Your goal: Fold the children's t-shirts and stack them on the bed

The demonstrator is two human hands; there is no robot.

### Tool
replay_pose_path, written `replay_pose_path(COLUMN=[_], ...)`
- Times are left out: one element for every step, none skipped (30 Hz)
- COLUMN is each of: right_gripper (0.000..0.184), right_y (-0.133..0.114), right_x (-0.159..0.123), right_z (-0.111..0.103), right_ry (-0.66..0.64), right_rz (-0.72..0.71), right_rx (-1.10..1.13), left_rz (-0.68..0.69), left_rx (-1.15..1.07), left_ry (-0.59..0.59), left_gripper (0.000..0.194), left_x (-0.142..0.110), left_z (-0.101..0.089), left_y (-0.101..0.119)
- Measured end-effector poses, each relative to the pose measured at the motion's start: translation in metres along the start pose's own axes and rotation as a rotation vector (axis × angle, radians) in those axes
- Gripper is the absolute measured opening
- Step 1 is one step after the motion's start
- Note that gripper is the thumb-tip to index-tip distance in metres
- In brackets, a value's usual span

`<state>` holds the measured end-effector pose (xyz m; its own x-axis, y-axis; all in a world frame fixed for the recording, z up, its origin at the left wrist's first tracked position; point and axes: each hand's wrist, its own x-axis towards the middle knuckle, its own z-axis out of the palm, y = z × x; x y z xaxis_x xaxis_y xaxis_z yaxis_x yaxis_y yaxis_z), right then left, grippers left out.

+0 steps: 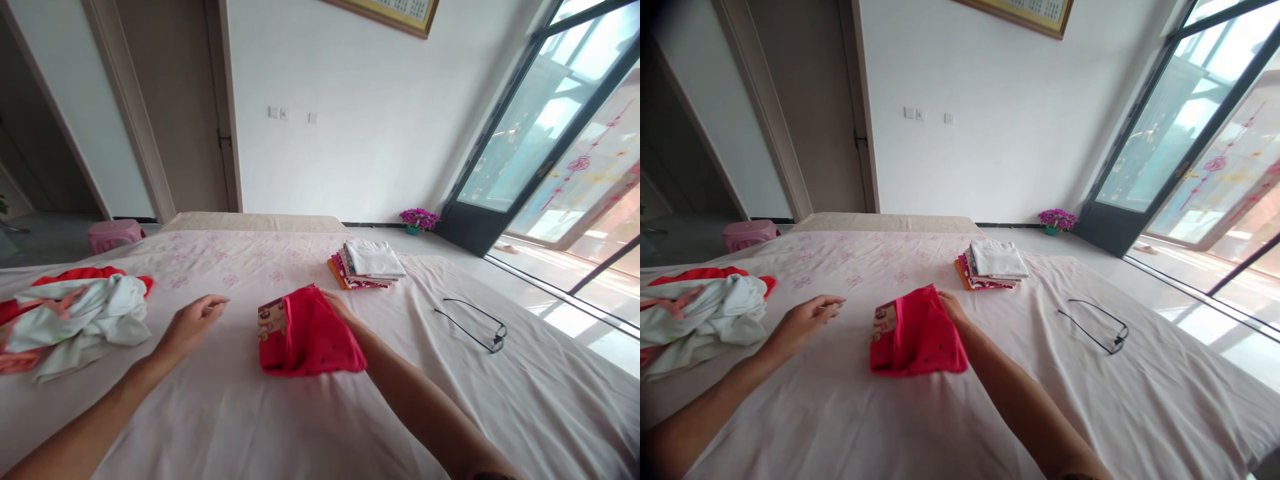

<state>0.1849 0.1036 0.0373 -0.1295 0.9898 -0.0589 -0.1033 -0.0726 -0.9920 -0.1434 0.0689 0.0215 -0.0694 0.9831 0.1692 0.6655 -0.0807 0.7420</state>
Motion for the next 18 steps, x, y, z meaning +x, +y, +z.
replay_pose_path(right_gripper=[0.026, 0.024, 0.023, 0.023, 0.023, 0.024, 0.024, 0.025, 0.026, 0.026, 0.027, 0.028, 0.029, 0.03, 0.031, 0.032, 0.033, 0.033], right_y=[0.009, 0.016, 0.021, 0.024, 0.024, 0.022, 0.019, 0.015, 0.01, 0.005, 0.0, -0.004, -0.008, -0.012, -0.015, -0.018, -0.02, -0.022], right_x=[0.0, 0.0, 0.0, 0.0, 0.001, 0.001, 0.0, 0.0, -0.002, -0.003, -0.005, -0.006, -0.007, -0.007, -0.006, -0.003, 0.0, 0.003], right_z=[0.001, 0.001, 0.002, 0.004, 0.006, 0.008, 0.011, 0.015, 0.019, 0.023, 0.026, 0.028, 0.029, 0.028, 0.026, 0.021, 0.016, 0.009], right_ry=[0.003, 0.015, 0.033, 0.052, 0.068, 0.073, 0.065, 0.046, 0.019, -0.011, -0.04, -0.059, -0.067, -0.062, -0.043, -0.016, 0.017, 0.053], right_rz=[0.048, 0.095, 0.132, 0.152, 0.151, 0.131, 0.108, 0.092, 0.079, 0.07, 0.06, 0.048, 0.03, 0.005, -0.025, -0.055, -0.087, -0.12], right_rx=[0.02, 0.047, 0.079, 0.108, 0.138, 0.164, 0.192, 0.22, 0.245, 0.263, 0.273, 0.28, 0.287, 0.295, 0.303, 0.306, 0.303, 0.296], left_rz=[0.013, 0.037, 0.06, 0.067, 0.066, 0.067, 0.074, 0.089, 0.11, 0.128, 0.137, 0.137, 0.134, 0.135, 0.144, 0.155, 0.166, 0.178], left_rx=[-0.083, -0.133, -0.15, -0.159, -0.155, -0.139, -0.115, -0.085, -0.046, -0.009, 0.015, 0.013, -0.021, -0.088, -0.182, -0.29, -0.398, -0.497], left_ry=[-0.065, -0.109, -0.153, -0.196, -0.237, -0.27, -0.287, -0.286, -0.273, -0.259, -0.25, -0.247, -0.243, -0.235, -0.213, -0.177, -0.124, -0.055], left_gripper=[0.046, 0.046, 0.045, 0.045, 0.046, 0.046, 0.047, 0.045, 0.04, 0.032, 0.022, 0.014, 0.01, 0.011, 0.014, 0.015, 0.016, 0.017], left_x=[-0.008, -0.017, -0.025, -0.032, -0.039, -0.043, -0.046, -0.047, -0.047, -0.046, -0.044, -0.042, -0.04, -0.039, -0.038, -0.037, -0.036, -0.036], left_z=[0.011, 0.021, 0.03, 0.038, 0.045, 0.051, 0.058, 0.064, 0.07, 0.076, 0.081, 0.084, 0.086, 0.086, 0.082, 0.076, 0.066, 0.055], left_y=[0.012, 0.023, 0.033, 0.042, 0.05, 0.057, 0.062, 0.066, 0.069, 0.071, 0.071, 0.072, 0.072, 0.072, 0.072, 0.073, 0.074, 0.075])
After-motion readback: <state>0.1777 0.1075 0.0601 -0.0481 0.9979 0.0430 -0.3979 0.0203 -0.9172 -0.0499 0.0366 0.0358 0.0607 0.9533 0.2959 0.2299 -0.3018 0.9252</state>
